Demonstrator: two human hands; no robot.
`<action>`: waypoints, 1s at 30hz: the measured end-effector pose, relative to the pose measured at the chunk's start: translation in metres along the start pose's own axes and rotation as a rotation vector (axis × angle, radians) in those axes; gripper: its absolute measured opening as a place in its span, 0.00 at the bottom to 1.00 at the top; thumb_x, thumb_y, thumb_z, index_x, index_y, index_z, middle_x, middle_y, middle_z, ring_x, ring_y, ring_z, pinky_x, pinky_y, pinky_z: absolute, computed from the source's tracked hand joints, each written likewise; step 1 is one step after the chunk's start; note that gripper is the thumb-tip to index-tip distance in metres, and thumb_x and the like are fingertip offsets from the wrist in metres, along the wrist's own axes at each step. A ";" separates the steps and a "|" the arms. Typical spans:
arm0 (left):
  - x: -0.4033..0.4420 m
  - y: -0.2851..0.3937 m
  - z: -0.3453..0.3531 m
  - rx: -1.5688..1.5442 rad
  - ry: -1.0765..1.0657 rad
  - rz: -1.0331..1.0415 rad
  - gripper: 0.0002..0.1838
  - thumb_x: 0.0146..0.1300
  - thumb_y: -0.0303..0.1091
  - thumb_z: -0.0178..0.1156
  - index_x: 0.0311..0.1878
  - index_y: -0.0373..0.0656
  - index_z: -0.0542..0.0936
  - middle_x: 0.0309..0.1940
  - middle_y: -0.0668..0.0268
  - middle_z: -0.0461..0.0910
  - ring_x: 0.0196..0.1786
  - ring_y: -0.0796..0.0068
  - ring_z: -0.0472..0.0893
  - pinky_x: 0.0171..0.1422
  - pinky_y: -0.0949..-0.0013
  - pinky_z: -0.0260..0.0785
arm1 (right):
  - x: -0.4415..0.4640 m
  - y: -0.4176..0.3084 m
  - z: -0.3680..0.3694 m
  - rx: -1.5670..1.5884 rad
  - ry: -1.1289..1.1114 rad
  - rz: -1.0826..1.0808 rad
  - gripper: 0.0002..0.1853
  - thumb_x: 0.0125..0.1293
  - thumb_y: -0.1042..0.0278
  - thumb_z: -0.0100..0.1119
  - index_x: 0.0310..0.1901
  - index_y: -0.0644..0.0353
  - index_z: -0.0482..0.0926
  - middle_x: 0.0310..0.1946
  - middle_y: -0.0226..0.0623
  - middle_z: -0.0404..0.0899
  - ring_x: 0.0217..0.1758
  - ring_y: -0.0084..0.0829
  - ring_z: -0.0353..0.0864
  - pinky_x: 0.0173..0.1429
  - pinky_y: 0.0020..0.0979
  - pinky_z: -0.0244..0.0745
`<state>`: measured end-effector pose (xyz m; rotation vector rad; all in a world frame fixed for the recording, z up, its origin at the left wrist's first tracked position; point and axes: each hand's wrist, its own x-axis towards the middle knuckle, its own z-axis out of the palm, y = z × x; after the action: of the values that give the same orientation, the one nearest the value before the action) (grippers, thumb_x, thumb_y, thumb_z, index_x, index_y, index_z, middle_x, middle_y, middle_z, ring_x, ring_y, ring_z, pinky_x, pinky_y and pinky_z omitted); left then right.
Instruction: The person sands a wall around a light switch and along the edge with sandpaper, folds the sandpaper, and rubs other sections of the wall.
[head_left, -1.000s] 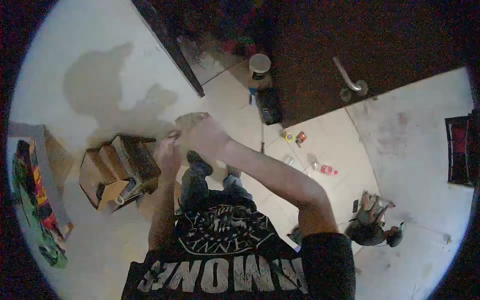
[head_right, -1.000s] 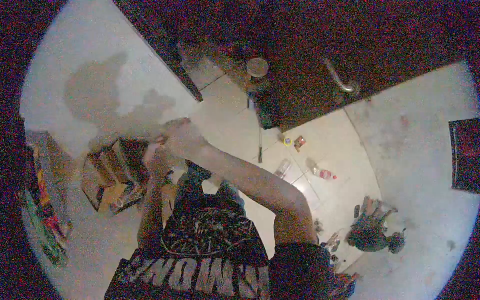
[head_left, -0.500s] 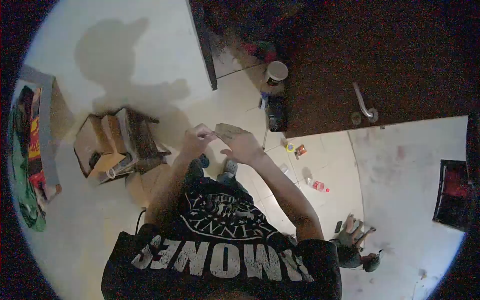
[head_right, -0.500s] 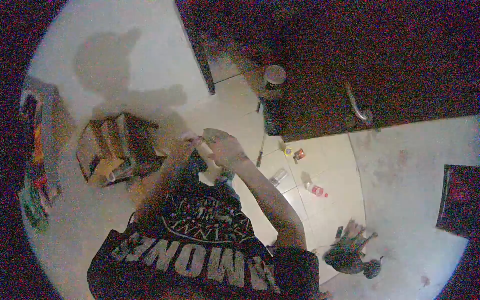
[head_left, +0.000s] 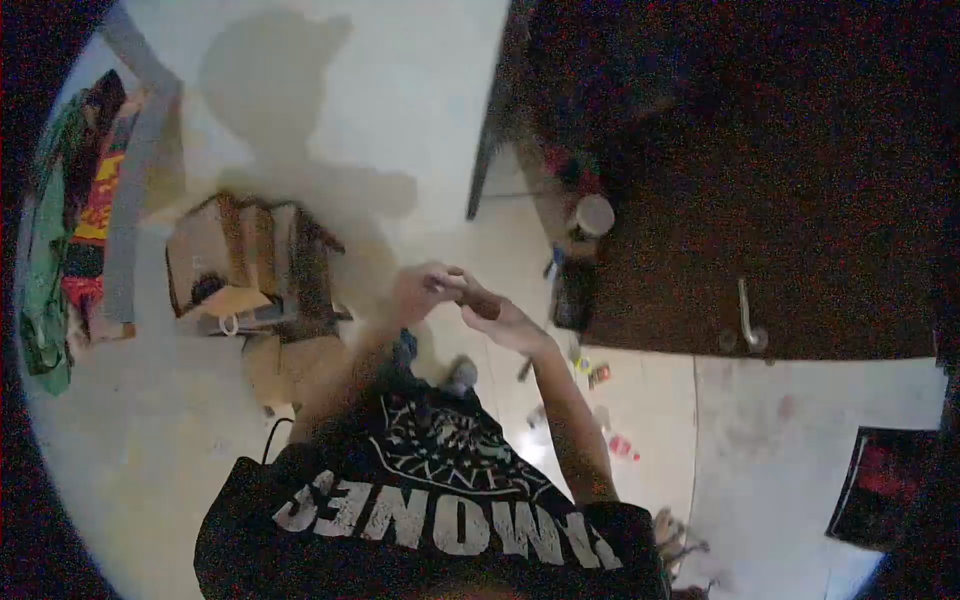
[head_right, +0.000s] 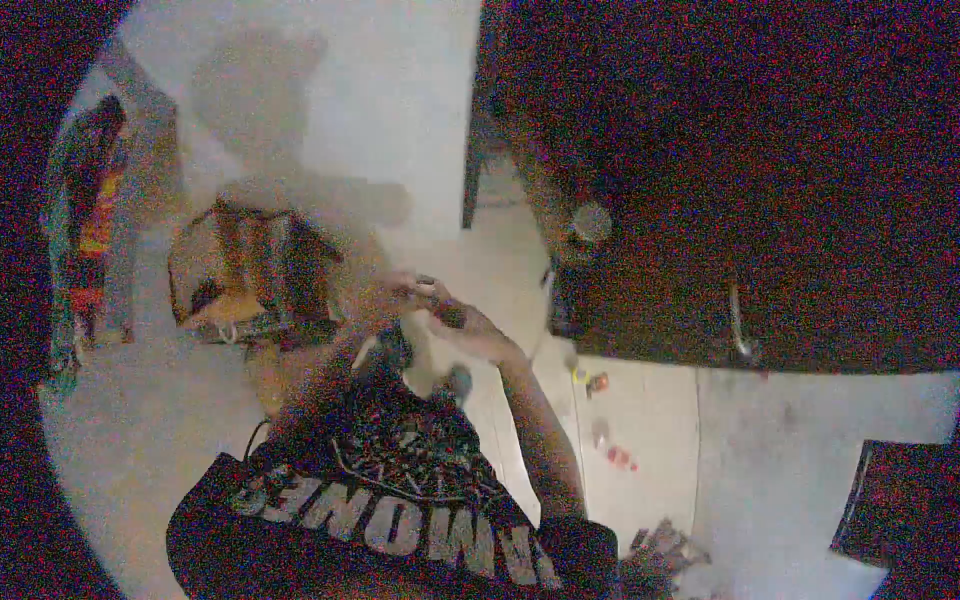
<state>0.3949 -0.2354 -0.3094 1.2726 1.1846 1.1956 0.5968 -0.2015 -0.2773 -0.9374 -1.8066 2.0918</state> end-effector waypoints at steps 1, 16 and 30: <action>0.010 -0.032 -0.009 0.058 0.038 -0.001 0.07 0.56 0.24 0.66 0.38 0.36 0.81 0.48 0.59 0.82 0.41 0.76 0.82 0.46 0.71 0.78 | 0.022 0.023 -0.001 -0.086 0.055 -0.059 0.33 0.69 0.48 0.50 0.69 0.58 0.59 0.61 0.47 0.72 0.66 0.40 0.69 0.69 0.39 0.62; 0.036 0.017 -0.242 0.123 0.684 0.020 0.15 0.64 0.39 0.60 0.47 0.38 0.82 0.41 0.59 0.84 0.41 0.71 0.84 0.43 0.70 0.74 | 0.216 -0.194 0.002 -1.060 0.687 -0.724 0.29 0.69 0.74 0.44 0.71 0.62 0.52 0.70 0.55 0.55 0.74 0.56 0.51 0.74 0.46 0.52; 0.020 -0.041 -0.307 0.016 1.005 -0.007 0.12 0.65 0.37 0.59 0.43 0.37 0.82 0.37 0.60 0.84 0.40 0.72 0.84 0.50 0.70 0.74 | 0.372 -0.442 0.036 -1.871 0.713 -1.405 0.30 0.63 0.68 0.50 0.67 0.67 0.60 0.70 0.46 0.58 0.74 0.46 0.56 0.72 0.50 0.51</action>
<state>0.0874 -0.2024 -0.3416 0.6295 1.8810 1.9037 0.1847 0.0711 0.0243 -0.1331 -2.2246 -0.8946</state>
